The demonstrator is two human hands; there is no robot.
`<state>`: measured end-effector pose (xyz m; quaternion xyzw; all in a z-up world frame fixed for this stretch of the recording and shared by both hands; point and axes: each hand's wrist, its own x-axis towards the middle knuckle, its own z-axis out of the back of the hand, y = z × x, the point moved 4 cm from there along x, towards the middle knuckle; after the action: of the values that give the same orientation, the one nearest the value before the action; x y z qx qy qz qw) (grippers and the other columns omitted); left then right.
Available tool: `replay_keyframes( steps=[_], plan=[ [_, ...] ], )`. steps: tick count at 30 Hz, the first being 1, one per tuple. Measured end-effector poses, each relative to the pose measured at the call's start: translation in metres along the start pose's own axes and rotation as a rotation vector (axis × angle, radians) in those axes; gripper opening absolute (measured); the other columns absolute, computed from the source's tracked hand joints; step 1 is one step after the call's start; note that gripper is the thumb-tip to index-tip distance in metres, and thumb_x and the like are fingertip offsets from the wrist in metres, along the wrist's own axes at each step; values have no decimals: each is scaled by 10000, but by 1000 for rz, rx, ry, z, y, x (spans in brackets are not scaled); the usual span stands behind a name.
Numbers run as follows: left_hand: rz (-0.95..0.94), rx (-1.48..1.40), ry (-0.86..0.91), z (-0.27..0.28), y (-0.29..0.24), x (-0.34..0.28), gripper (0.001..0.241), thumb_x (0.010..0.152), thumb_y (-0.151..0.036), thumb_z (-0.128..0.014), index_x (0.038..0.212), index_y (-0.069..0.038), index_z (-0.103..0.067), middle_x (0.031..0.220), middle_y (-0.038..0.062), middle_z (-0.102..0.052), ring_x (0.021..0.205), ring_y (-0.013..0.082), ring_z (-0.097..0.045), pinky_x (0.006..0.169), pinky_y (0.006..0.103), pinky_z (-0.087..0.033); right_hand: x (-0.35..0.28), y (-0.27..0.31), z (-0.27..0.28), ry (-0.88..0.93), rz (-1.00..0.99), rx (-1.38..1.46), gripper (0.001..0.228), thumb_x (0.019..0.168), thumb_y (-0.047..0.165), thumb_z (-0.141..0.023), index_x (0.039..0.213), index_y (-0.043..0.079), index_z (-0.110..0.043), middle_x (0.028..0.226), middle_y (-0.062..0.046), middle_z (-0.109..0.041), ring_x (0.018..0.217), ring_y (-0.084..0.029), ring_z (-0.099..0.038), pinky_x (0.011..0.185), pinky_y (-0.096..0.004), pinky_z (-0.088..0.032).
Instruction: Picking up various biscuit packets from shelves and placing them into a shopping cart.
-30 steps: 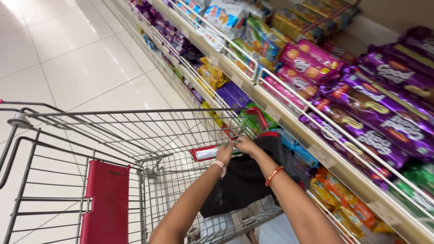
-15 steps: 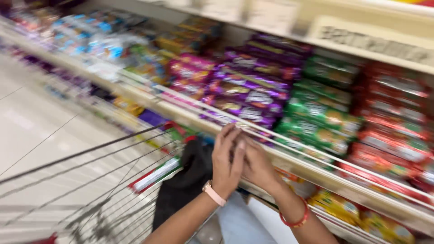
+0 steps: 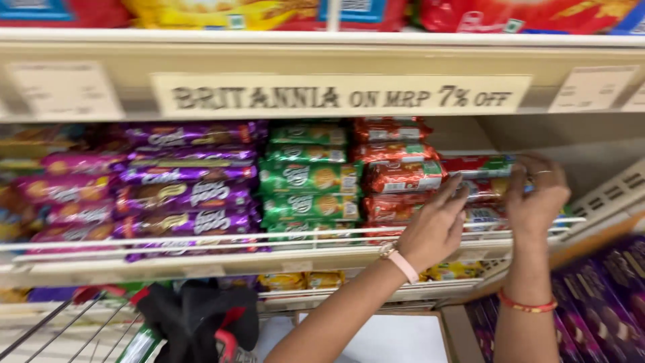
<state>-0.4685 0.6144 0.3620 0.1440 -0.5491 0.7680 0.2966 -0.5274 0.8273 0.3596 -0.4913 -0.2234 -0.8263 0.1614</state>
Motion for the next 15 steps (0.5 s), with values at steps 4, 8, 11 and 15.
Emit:
replay_keyframes(
  steps=[4, 8, 11, 15],
  plan=[
    [-99, 214, 81, -40, 13, 6, 543, 891, -42, -539, 1425, 53, -513, 1612, 242, -417, 1288, 383, -562, 1071, 410, -506, -29, -82, 19, 1, -141, -238, 194, 1049, 90, -642, 1187, 0, -744, 1203, -208, -698, 1058, -367, -688, 961, -428, -558],
    [-346, 532, 24, -61, 22, 8, 548, 876, -37, -624, 1409, 54, -538, 1562, 219, -504, 1425, 340, -544, 1100, 393, -547, -39, -110, 13, 116, -332, -359, 326, 1071, 369, -730, 1097, 48, -777, 1107, -204, -714, 1010, -395, -682, 911, -488, -545],
    [-270, 604, 106, -67, 27, 10, 531, 863, -43, -644, 1376, 65, -563, 1504, 225, -549, 1357, 332, -583, 991, 380, -588, -29, -103, 7, 223, -344, -462, 456, 1092, 499, -678, 1137, 53, -760, 1133, -209, -711, 1036, -404, -678, 901, -501, -548],
    [-61, 560, 246, -64, 27, 20, 480, 847, -139, -692, 1255, 102, -615, 1319, 252, -633, 1220, 353, -626, 893, 417, -597, -8, -100, -5, 524, -449, -585, 660, 948, 651, -593, 1299, 107, -722, 1186, -279, -679, 1046, -472, -660, 860, -552, -531]
  ],
)
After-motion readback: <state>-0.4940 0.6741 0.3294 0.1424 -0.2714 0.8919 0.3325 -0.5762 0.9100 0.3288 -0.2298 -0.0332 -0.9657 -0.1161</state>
